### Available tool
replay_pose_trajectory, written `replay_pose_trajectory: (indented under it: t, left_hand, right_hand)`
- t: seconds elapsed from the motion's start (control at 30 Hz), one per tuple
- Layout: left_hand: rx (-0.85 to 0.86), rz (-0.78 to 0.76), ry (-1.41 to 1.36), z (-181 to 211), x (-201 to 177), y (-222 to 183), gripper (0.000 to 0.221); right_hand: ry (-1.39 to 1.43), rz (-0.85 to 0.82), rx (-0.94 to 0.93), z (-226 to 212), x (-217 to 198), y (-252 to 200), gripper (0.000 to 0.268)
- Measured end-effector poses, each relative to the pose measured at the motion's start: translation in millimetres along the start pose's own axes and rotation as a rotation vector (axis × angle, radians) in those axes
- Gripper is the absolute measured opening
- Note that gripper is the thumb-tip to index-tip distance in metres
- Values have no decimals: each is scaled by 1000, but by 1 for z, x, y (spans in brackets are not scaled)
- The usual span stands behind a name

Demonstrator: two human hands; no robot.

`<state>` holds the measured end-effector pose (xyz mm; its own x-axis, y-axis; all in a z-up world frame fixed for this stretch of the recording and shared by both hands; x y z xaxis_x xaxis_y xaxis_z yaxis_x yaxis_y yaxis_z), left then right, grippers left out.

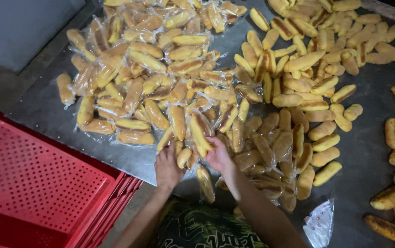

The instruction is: The person picks up individually wrapped long buns from a metal table and arranges them into red plastic crates by hand.

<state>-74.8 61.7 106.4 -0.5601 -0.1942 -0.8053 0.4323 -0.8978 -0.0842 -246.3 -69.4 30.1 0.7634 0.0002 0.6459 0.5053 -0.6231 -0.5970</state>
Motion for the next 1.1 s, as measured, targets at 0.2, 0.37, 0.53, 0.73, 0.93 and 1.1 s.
replay_pose_trajectory:
  t: [0.2, 0.37, 0.53, 0.73, 0.93, 1.1]
  left_hand:
    - [-234, 7, -1098, -26, -12, 70, 81]
    - [-439, -219, -1606, -31, 22, 131, 75]
    - [-426, 61, -1362, -29, 62, 142, 73]
    - [-104, 75, -1298, -8, 52, 116, 86]
    - [3, 93, -1459, -44, -9, 40, 93]
    - [-196, 145, -1825, -142, -44, -54, 89]
  right_hand:
    - [44, -55, -122, -23, 26, 1, 46]
    - [6, -153, -145, -25, 27, 52, 40]
    - [-61, -82, -69, -26, 37, 64, 46]
    - [-53, -263, -10, -53, 65, 20, 55]
    - [-56, -399, 21, -24, 89, -12, 48]
    - [-240, -317, 345, 93, 129, -1, 52]
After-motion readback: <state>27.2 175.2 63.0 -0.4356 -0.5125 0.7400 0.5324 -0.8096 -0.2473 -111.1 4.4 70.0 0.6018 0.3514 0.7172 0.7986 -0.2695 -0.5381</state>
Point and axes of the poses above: each hand's wrist, its own y-axis towards the middle knuckle, its own x-axis out of the palm, z = x × y, the point moved 2 cm from there along y, towards the middle knuckle, and after that the axes turned 3 degrees about -y, right-handed, at the moved point
